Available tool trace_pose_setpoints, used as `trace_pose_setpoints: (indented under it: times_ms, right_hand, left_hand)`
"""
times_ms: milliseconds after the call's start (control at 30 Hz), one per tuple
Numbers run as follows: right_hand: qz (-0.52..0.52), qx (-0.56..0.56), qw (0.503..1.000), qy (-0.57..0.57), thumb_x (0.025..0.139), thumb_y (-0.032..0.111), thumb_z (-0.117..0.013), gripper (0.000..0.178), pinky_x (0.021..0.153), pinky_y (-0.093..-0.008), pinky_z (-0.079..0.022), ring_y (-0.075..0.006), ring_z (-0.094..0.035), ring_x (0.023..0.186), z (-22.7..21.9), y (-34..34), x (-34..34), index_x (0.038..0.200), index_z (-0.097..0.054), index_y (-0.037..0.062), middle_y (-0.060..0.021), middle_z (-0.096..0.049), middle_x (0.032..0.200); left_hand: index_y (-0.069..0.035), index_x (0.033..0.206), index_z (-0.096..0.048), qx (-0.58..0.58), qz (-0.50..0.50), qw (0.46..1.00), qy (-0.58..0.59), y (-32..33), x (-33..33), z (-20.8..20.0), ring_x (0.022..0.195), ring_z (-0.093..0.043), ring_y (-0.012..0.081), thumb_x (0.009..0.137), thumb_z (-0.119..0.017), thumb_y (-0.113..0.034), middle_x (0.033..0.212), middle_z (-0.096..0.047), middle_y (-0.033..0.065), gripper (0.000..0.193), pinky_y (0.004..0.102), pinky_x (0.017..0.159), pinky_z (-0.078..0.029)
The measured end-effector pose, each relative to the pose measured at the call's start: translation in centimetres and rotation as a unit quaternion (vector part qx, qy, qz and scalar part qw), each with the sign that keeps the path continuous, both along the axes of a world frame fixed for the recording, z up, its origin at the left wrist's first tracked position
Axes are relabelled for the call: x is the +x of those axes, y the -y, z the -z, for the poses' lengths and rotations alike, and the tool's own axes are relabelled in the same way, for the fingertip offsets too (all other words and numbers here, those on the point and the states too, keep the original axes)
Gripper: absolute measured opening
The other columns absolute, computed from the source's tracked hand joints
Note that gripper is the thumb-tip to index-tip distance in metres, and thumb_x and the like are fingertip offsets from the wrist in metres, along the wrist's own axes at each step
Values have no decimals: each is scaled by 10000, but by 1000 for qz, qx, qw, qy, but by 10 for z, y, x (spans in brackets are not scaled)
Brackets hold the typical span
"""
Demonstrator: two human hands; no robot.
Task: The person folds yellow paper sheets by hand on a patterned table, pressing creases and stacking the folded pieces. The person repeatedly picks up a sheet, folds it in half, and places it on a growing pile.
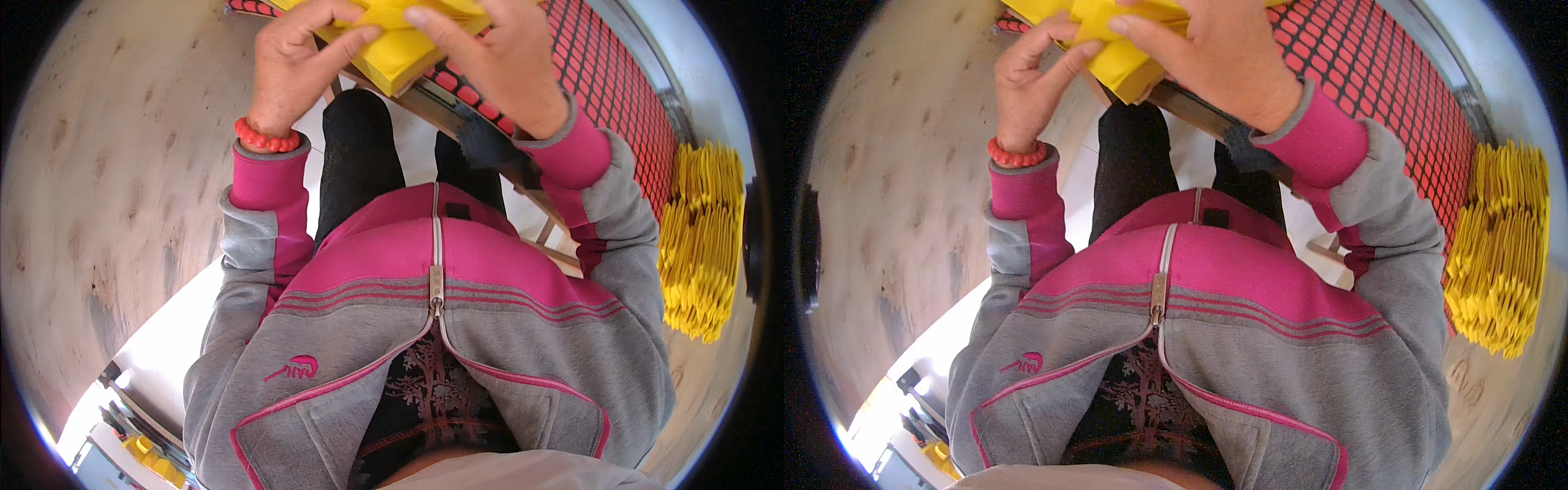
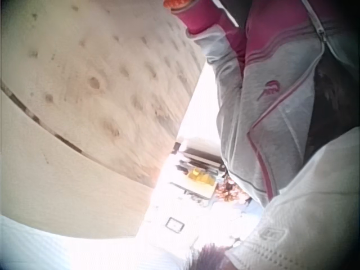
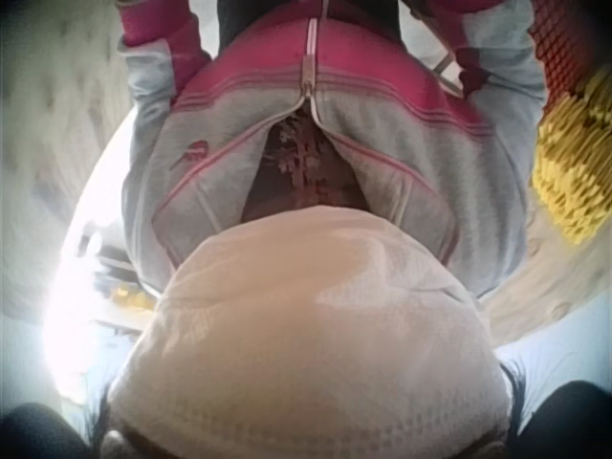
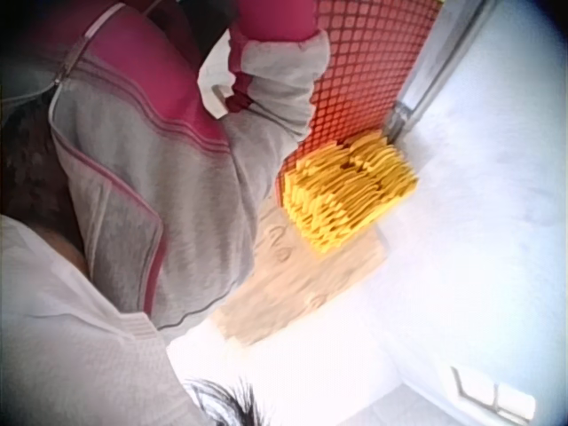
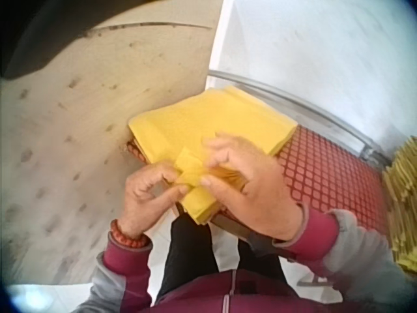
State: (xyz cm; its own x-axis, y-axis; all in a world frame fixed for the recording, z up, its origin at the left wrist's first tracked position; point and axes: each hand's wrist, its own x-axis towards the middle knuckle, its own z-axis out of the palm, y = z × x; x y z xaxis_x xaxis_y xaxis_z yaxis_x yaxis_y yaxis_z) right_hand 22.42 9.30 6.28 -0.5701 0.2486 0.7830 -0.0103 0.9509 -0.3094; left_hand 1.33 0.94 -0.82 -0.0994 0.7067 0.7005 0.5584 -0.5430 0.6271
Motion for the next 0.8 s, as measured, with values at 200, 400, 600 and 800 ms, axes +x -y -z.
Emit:
trace_pose_setpoints:
  times_ms: [200, 400, 600, 800]
  right_hand:
    - [-64, 6, 981, 183, 814, 80, -786, 192, 794, -359, -550, -293, -691, 958, 3, 63, 73, 976, -689, 45, -113, -697, 1155]
    - [141, -117, 893, 411, 827, 81, -760, 285, 869, -399, -558, -311, -674, 1041, 130, 61, 131, 1095, -664, 63, -92, -660, 1208]
    - [195, 25, 875, 442, 883, 73, -679, 180, 906, -383, -536, -292, -647, 1102, 200, 25, 174, 1060, -651, 55, -79, -652, 1178]
    - [210, 22, 865, 455, 882, 78, -686, 130, 870, -406, -530, -319, -649, 1047, 182, 22, 163, 992, -625, 44, -103, -643, 1121]
  left_hand:
    - [-22, 954, -670, -14, 8, 995, 94, -1, 8, -1, 805, -582, 63, 916, -732, 4, 879, -649, -31, 77, 226, 709, -471]
    - [-20, 1060, -633, 11, 24, 981, 190, -8, 3, 10, 964, -646, 95, 916, -757, 9, 1002, -675, 0, 192, 232, 891, -505]
    - [-36, 1050, -595, 10, -1, 983, 185, -8, 3, 8, 894, -621, 61, 963, -697, 19, 947, -626, -26, 145, 211, 828, -495]
    - [-35, 997, -702, 34, 58, 995, 79, -3, 6, -6, 869, -632, 84, 1010, -620, -45, 937, -684, -6, 84, 224, 798, -493]
